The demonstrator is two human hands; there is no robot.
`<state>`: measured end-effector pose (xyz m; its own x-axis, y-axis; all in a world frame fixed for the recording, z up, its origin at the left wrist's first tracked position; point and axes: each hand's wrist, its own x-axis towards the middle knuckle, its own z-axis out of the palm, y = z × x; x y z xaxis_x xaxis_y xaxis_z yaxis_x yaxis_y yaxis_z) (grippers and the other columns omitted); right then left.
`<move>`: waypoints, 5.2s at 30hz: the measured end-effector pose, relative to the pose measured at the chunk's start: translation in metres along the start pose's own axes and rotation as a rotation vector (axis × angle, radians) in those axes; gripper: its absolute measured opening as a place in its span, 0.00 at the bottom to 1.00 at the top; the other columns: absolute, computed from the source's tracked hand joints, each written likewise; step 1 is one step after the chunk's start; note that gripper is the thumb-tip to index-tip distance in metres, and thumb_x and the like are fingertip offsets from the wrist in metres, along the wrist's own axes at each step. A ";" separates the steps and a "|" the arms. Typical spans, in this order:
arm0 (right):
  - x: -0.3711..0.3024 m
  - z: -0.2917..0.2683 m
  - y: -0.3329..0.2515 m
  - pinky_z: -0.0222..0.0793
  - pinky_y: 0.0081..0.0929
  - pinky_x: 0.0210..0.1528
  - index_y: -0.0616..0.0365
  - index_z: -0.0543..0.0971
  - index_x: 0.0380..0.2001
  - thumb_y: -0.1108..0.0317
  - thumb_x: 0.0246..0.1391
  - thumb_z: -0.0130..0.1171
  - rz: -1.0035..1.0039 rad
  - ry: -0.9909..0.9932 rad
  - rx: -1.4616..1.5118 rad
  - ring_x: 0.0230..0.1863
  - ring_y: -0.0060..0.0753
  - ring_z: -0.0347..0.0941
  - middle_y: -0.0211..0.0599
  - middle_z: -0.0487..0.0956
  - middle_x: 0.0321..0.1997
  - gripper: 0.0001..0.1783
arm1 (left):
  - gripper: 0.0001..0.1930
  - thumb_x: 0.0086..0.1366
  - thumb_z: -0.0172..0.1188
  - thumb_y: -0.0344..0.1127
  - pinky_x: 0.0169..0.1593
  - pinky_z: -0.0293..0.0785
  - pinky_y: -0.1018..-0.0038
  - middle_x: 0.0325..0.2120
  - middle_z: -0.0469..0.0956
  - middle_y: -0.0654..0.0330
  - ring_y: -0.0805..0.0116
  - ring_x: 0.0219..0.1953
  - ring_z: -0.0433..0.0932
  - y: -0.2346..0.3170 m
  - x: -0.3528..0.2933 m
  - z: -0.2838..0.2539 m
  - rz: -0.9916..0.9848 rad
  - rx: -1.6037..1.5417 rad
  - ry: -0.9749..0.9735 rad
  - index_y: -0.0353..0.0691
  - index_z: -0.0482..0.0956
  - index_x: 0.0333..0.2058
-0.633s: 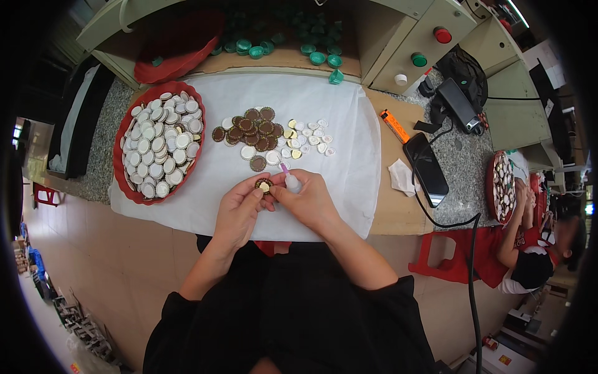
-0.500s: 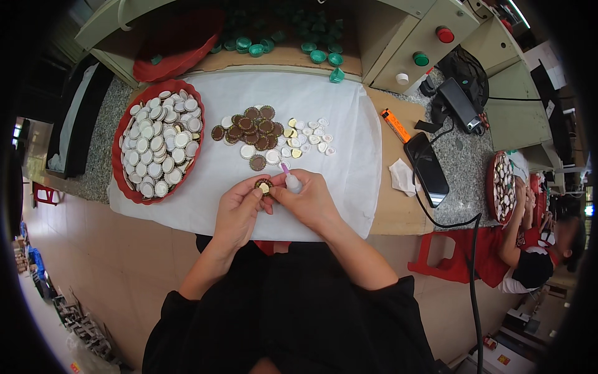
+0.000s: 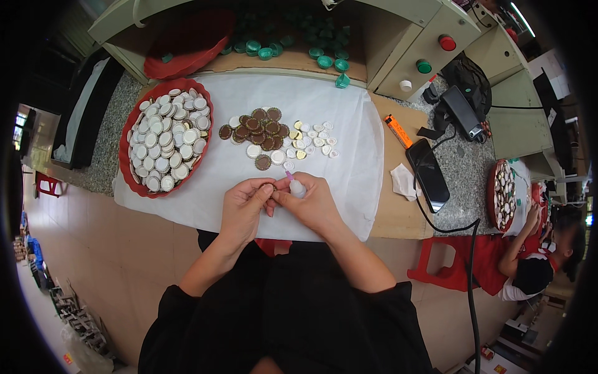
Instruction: The person applies adhesive from a squeeze bottle onto bottle caps and inserts small liners into the caps by hand.
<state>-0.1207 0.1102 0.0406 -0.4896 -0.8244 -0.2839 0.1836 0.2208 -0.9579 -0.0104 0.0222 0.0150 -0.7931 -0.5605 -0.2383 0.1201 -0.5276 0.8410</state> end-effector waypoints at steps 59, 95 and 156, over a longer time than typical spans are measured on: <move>-0.002 -0.015 0.011 0.63 0.20 0.25 0.62 0.70 0.40 0.69 0.49 0.52 -0.062 0.114 0.359 0.23 0.23 0.67 0.33 0.72 0.29 0.15 | 0.12 0.54 0.53 0.27 0.28 0.65 0.80 0.25 0.71 0.61 0.73 0.22 0.70 0.010 0.017 -0.007 0.330 0.579 0.111 0.33 0.69 0.38; -0.007 -0.009 0.001 0.60 0.17 0.31 0.62 0.63 0.35 0.67 0.51 0.49 -0.565 0.176 -0.046 0.30 0.23 0.63 0.35 0.65 0.32 0.11 | 0.21 0.63 0.40 0.40 0.35 0.64 0.80 0.38 0.70 0.56 0.73 0.33 0.68 0.010 0.014 -0.022 -0.178 -0.499 -0.260 0.31 0.59 0.49; -0.017 -0.018 -0.013 0.62 0.21 0.32 0.63 0.65 0.34 0.72 0.44 0.56 -0.615 0.241 0.009 0.29 0.30 0.66 0.39 0.68 0.30 0.14 | 0.16 0.61 0.46 0.33 0.43 0.64 0.75 0.42 0.68 0.56 0.70 0.38 0.67 0.008 0.012 -0.023 -0.139 -0.457 -0.239 0.34 0.63 0.47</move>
<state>-0.1305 0.1307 0.0572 -0.6843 -0.6587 0.3126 -0.1843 -0.2585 -0.9482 -0.0052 -0.0035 0.0073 -0.9276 -0.3324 -0.1703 0.2097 -0.8409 0.4989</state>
